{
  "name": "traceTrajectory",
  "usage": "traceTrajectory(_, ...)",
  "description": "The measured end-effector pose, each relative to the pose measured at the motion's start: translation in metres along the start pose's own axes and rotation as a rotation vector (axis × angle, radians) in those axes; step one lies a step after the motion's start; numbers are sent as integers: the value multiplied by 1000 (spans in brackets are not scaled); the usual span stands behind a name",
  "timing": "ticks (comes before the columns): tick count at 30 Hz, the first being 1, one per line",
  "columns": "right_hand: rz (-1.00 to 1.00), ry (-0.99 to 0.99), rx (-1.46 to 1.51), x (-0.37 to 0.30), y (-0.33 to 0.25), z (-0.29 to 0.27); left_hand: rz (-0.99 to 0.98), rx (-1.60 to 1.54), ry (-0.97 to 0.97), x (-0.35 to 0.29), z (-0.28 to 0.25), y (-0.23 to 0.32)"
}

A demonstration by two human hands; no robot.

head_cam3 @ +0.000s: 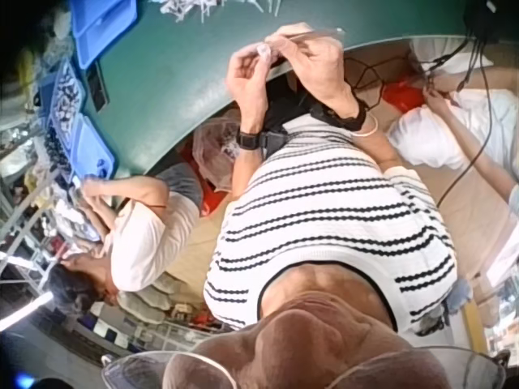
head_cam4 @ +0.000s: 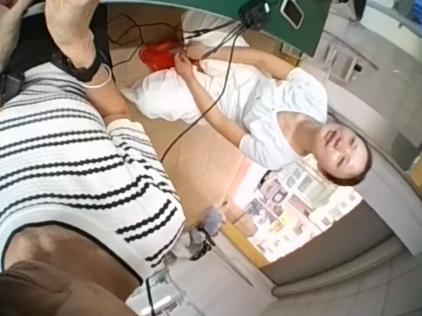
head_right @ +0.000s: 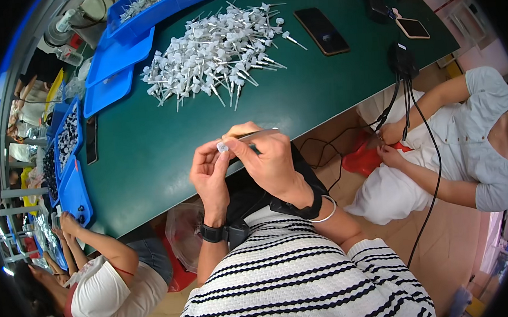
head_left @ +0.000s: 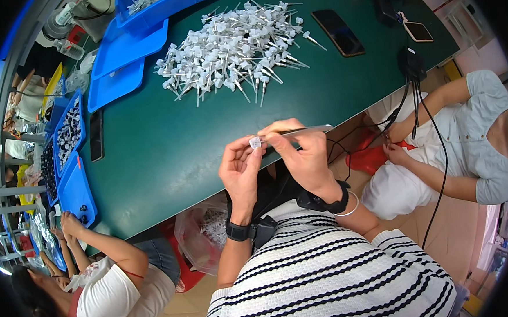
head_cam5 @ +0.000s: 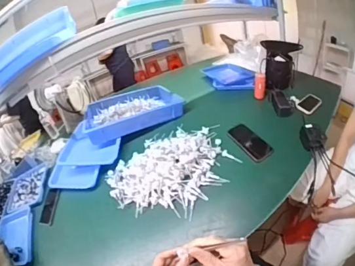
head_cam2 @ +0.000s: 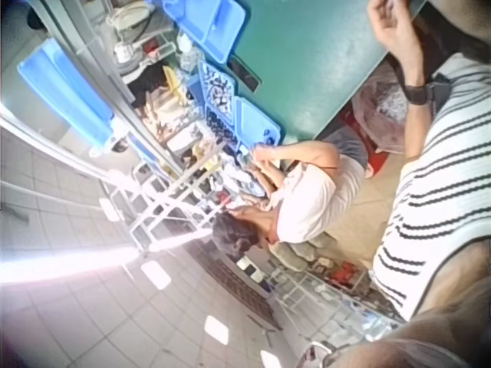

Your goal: The person uses tweezers to pick up small white plastic components from a pile on a green table and carefully inserts a thin metal pin into each one. The person handles the components one at a time, repeating the insertion process for multiple units.

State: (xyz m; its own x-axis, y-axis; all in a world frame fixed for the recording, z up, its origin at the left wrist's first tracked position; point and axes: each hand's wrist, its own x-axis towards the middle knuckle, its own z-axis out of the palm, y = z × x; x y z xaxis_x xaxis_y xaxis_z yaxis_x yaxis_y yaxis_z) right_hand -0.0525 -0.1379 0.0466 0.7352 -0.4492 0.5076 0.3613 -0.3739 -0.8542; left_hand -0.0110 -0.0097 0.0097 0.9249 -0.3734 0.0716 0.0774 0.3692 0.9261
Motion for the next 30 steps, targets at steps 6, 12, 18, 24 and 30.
traceTrajectory(6, 78, 94, 63, 7, -3, -16, -144, -108, 3, 4, -1, 9)
traceTrajectory(12, 251, 78, 138, -1, 27, -17, -221, -193, 29, 6, -3, 15)
traceTrajectory(18, 348, 54, 161, -7, 42, -23, -201, -135, 125, -25, -23, 40)
traceTrajectory(24, 312, 55, 216, -10, 49, -29, -256, 269, 413, -132, -111, 75)
traceTrajectory(30, 250, 1, 226, -14, 46, -27, -145, 1334, 339, -198, -188, 19)
